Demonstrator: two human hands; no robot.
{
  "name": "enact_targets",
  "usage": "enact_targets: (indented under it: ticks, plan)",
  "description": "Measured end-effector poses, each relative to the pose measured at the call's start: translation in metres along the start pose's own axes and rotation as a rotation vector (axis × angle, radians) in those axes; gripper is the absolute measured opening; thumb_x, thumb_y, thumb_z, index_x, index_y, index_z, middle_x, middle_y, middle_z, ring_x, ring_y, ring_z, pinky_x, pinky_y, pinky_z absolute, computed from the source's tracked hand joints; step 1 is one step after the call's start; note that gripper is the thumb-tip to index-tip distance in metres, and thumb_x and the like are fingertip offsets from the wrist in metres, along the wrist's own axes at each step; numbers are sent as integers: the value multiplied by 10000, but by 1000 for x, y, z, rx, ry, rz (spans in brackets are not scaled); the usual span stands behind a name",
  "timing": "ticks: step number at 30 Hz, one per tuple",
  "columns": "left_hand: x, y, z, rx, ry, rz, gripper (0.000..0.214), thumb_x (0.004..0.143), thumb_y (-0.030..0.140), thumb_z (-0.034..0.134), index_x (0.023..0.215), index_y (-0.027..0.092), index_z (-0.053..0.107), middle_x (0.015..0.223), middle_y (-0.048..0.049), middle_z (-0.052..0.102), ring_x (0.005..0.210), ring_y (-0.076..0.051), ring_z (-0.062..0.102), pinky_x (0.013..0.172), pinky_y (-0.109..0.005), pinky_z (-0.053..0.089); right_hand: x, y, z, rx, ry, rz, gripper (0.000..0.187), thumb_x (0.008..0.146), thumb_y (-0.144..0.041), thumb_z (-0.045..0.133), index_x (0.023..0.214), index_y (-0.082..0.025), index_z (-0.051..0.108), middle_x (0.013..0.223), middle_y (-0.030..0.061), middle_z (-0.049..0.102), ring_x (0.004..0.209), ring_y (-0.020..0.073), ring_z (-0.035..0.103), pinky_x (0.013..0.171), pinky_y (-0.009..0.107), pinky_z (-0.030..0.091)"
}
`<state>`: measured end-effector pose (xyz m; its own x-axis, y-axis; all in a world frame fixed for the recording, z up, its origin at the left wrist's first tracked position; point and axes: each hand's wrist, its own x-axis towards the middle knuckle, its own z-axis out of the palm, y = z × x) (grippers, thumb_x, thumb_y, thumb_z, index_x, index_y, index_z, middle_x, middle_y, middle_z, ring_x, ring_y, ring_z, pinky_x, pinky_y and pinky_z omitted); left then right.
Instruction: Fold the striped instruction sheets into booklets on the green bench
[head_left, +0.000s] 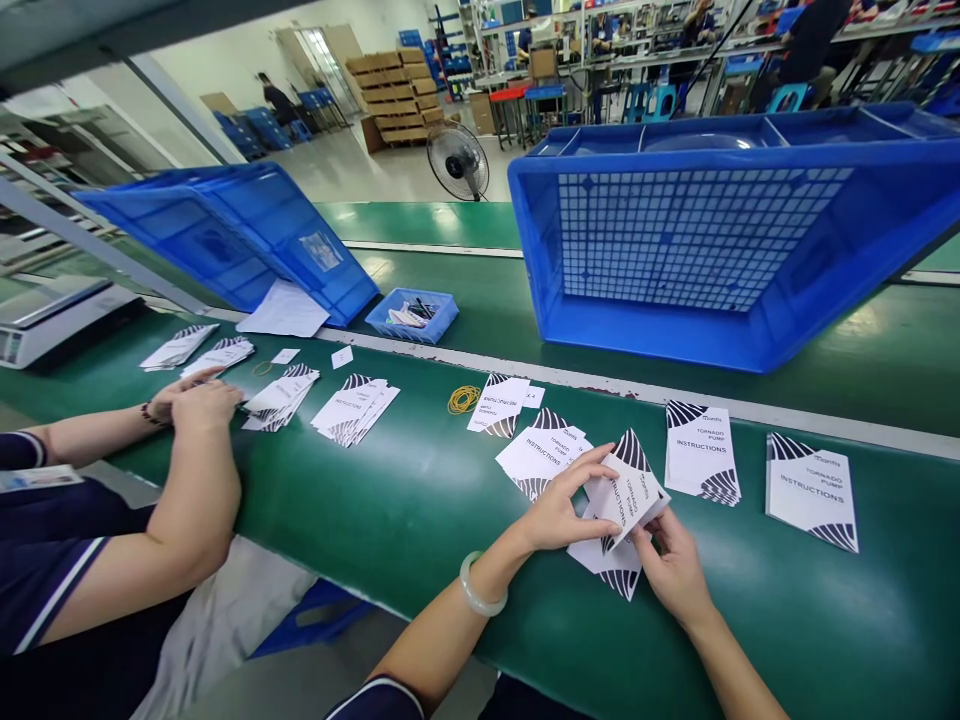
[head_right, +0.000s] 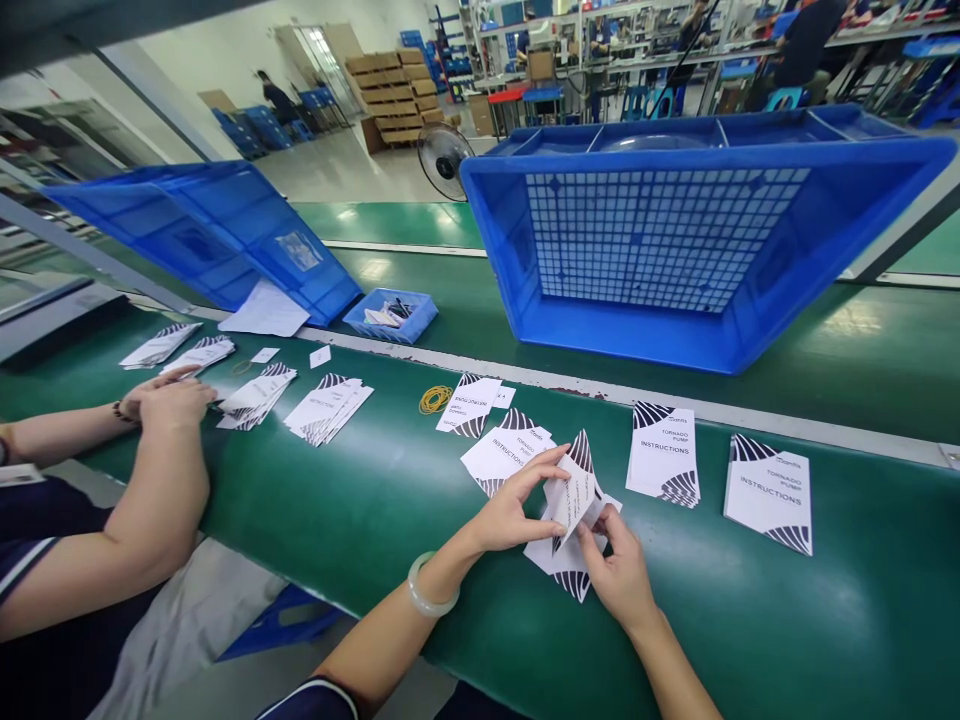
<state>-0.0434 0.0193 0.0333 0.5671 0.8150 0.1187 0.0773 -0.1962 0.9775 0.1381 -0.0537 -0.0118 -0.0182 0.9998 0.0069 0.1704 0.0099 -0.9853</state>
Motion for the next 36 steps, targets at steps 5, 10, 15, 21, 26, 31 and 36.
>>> enact_targets:
  ticks: [5, 10, 15, 21, 26, 31, 36]
  plan:
    - [-1, 2, 4, 78, 19, 79, 581, 641, 291, 753, 1177, 259, 529, 1427, -93, 351, 1319, -281, 306, 1080, -447, 257, 1, 13, 1, -8, 90, 31, 264, 803, -297, 588, 1056, -225, 609, 997, 88, 671, 976, 278, 602, 803, 386, 483]
    - [-3, 4, 6, 68, -4, 143, 565, 689, 258, 715, 1215, 259, 509, 1440, -88, 333, 1335, -276, 287, 1096, -466, 243, 6, 1, -2, 84, 225, 58, 323, 778, -274, 604, 1099, -245, 613, 1145, 79, 631, 1087, 272, 561, 867, 391, 477]
    - [-4, 0, 9, 79, -74, 221, 603, 711, 241, 692, 1271, 251, 466, 1451, -90, 309, 1354, -282, 238, 1112, -487, 211, 7, -3, -6, 90, 324, 65, 333, 749, -249, 615, 1082, -234, 616, 1128, 78, 641, 1062, 270, 579, 841, 388, 497]
    - [-4, -8, 12, 246, -86, 353, 690, 713, 293, 671, 1336, 232, 381, 1466, -94, 273, 1356, -296, 221, 1100, -507, 230, 5, 1, -8, 13, 307, 43, 319, 761, -308, 602, 1057, -190, 627, 1102, 104, 648, 997, 282, 610, 798, 389, 519]
    - [-5, -10, 12, 332, -120, 380, 708, 722, 322, 649, 1355, 223, 345, 1476, -97, 246, 1359, -294, 211, 1100, -484, 240, 6, -3, -10, -65, 345, 74, 348, 777, -344, 585, 1082, -178, 615, 1091, 115, 649, 974, 282, 618, 792, 390, 521]
    - [-6, -8, 14, 396, -169, 370, 719, 731, 356, 635, 1364, 222, 322, 1480, -99, 236, 1364, -293, 195, 1100, -477, 235, 7, 3, -13, -56, 378, 60, 422, 768, -352, 603, 1153, -180, 583, 1151, 123, 619, 1016, 285, 596, 837, 418, 500]
    - [-6, -6, 15, 427, -157, 398, 737, 744, 375, 626, 1379, 215, 288, 1473, -116, 249, 1363, -290, 203, 1100, -475, 232, 7, 7, -14, -47, 367, 45, 413, 775, -361, 606, 1148, -184, 584, 1165, 123, 608, 1034, 283, 584, 872, 435, 477]
